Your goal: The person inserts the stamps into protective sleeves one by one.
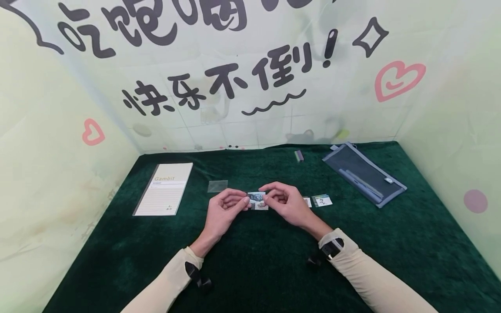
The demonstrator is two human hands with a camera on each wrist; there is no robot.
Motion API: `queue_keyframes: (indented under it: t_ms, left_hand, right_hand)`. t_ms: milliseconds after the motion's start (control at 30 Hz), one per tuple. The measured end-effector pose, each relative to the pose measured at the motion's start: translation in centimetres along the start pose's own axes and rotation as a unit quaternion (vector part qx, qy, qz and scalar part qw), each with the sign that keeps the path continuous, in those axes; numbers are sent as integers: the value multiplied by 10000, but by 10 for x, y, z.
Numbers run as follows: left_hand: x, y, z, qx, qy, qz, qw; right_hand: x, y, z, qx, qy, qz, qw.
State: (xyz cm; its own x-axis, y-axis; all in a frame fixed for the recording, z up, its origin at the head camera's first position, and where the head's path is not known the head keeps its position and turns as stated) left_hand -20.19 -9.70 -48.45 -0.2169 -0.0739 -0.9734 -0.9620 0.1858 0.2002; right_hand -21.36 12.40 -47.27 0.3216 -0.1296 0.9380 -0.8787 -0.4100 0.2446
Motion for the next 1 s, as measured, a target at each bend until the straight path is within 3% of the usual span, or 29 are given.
queue_keyframes:
  t_ms: [300,567,1000]
  left_hand:
    - [-1,-1,0,-2,-72,10,10000]
    - [-1,0,-1,-83,-206,44,9997]
    - [-2,-1,2,157,-93,2,9998]
  right_hand:
    - [2,0,1,21,-45,-39,10000]
    - [-1,0,1,48,129,247,9996]
    - [-2,0,3,245,59,112,9996]
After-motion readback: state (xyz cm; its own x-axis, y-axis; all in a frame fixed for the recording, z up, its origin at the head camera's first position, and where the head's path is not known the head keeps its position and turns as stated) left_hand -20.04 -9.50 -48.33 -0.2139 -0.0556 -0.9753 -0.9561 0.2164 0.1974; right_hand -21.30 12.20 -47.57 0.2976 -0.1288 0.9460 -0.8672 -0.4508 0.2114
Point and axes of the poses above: each hand's wrist, its own y-axis towards the middle knuckle, its own z-axis out of the palm, x = y × z, the point moved 6 cm from there along y, towards the middle knuckle, and after that the axes turned 3 degrees about y, right-handed, at the moved point
